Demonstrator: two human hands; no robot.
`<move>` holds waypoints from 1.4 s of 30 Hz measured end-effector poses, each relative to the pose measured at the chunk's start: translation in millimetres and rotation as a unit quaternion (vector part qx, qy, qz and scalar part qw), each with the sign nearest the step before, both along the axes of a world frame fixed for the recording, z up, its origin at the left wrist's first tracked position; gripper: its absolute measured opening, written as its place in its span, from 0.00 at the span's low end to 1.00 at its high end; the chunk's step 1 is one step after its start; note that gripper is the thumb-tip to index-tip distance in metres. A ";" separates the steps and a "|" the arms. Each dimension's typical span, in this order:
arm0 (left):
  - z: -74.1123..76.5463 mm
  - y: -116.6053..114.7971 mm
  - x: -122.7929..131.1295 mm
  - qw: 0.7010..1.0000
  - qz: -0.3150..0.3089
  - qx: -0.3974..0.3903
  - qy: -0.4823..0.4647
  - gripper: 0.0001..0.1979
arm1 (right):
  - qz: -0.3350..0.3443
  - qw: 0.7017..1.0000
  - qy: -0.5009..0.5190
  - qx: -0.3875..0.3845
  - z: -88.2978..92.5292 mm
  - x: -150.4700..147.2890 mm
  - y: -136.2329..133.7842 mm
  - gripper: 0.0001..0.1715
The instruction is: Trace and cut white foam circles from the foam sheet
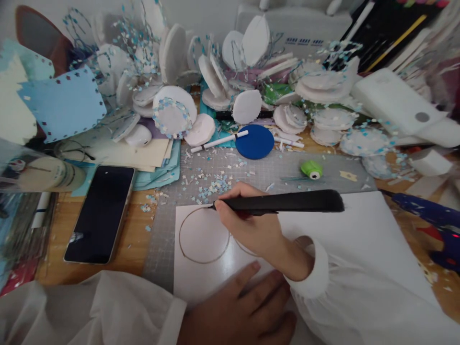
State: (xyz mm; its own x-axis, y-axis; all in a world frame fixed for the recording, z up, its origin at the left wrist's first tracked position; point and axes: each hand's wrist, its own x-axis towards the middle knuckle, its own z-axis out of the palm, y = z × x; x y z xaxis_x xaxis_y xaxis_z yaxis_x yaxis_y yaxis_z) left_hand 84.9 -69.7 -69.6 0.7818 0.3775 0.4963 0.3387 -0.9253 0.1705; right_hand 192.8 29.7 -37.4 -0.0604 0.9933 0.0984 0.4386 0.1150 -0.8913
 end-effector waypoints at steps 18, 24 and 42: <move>5.9 1.5 -2.7 0.997 -0.036 -0.009 0.062 0.14 | -0.085 0.988 0.098 0.080 -4.7 26.9 -6.5 0.09; 6.4 4.1 -3.8 0.999 -0.020 0.025 0.025 0.13 | 0.070 0.994 0.060 0.055 3.9 46.8 -18.8 0.08; 1.6 1.4 -3.0 1.000 -0.004 0.021 0.015 0.14 | 0.190 0.973 -0.084 0.100 -4.5 48.3 -10.1 0.12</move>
State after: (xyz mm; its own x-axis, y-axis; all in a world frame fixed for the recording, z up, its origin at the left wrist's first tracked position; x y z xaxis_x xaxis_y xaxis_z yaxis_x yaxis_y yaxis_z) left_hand 81.8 -68.3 -68.0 0.7995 0.3506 0.4878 0.3359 -0.9341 0.1209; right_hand 241.1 19.6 -41.8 -0.4518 0.8579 0.2447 0.4685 0.4616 -0.7533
